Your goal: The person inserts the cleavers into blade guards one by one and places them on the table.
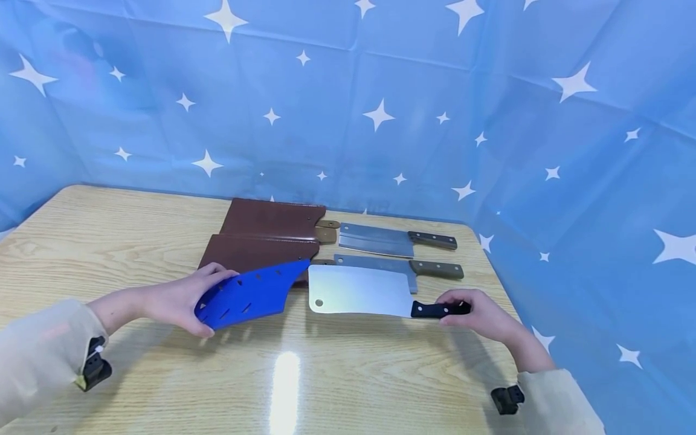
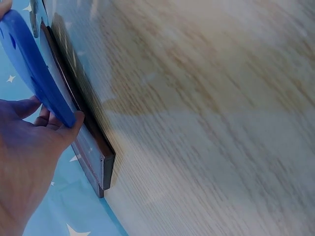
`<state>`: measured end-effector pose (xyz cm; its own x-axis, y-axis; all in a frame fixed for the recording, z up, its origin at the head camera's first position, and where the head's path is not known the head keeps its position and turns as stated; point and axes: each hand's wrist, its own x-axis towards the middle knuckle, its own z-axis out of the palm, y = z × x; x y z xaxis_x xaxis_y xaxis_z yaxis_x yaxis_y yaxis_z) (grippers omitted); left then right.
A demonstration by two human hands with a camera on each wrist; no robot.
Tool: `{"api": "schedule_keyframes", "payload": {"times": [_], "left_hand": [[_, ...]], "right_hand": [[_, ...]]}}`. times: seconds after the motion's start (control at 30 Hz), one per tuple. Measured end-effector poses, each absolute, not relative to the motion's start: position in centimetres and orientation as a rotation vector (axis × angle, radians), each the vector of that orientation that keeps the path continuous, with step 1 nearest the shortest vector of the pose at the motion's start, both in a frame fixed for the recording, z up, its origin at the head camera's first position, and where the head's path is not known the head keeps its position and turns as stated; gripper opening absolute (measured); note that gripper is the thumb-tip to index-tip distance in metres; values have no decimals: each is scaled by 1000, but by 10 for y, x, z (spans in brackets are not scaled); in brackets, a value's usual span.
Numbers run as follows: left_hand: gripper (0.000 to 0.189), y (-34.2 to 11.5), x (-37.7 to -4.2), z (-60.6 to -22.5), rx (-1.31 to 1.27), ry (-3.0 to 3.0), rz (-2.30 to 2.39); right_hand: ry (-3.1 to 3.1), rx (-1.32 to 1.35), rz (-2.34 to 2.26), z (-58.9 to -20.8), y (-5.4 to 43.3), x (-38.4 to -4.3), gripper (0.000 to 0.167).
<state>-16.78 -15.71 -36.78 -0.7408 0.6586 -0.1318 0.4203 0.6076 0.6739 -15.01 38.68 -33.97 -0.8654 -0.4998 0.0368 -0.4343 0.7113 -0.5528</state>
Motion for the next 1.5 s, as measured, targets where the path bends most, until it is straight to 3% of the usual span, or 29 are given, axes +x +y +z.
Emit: {"api": "schedule_keyframes", "payload": {"times": [0.67, 1.5], "left_hand": [[104, -151, -165, -371, 910, 2626, 785], [104, -138, -172, -363, 1075, 2666, 647]], "right_hand": [[2809, -568, -837, -334, 373, -147, 27], [2769, -649, -859, -336, 353, -154, 25]]}}
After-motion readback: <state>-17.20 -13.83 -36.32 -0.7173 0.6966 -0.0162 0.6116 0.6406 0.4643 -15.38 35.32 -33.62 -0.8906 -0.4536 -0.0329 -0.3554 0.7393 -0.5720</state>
